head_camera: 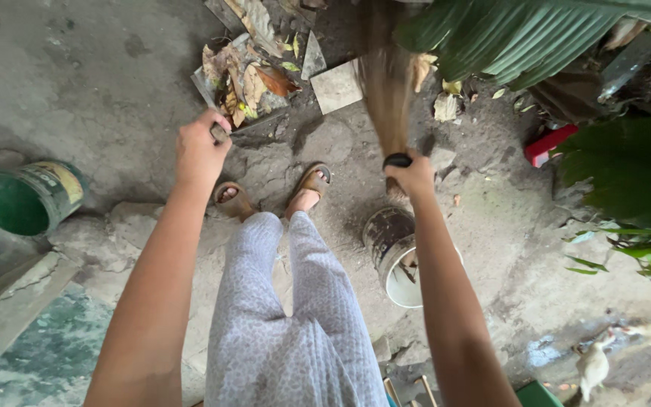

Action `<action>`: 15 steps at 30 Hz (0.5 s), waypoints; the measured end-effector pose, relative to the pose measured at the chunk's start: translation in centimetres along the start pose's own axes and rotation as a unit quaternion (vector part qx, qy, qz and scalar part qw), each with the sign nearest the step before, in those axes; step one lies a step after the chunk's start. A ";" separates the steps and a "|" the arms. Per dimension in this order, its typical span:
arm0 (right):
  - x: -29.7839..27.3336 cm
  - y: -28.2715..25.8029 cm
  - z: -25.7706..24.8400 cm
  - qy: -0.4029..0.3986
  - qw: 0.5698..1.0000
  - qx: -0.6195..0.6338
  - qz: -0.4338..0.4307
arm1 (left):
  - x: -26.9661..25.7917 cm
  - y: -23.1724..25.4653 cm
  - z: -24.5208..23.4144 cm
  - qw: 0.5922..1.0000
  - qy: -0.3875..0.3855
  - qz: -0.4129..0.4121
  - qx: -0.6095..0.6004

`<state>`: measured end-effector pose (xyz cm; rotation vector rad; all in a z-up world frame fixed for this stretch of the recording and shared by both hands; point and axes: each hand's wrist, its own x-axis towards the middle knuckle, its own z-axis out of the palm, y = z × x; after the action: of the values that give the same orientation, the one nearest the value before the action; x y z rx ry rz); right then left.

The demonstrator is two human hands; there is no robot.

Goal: The person sweeps debris from a dirt ground outdoors using a broom and a dustpan. The person sweeps leaves and dirt into the dustpan and transfers them into a bucket.

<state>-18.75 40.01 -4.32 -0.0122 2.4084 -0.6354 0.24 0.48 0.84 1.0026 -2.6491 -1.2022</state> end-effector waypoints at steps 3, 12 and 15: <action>-3.6 0.1 -0.2 -0.042 0.997 -0.058 -0.033 | 0.0 -0.1 0.0 0.998 -0.019 -0.057 0.001; -9.4 -2.1 -9.5 -0.102 0.991 0.074 0.039 | -0.4 0.4 0.1 0.999 -0.011 -0.049 0.022; -3.4 -3.7 -2.3 -0.116 0.975 0.170 0.086 | -0.1 0.6 0.1 0.998 -0.020 -0.047 0.024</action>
<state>-17.95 38.33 0.85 0.2504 2.0264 -0.9028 -0.06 0.84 1.23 1.1334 -2.7018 -1.1923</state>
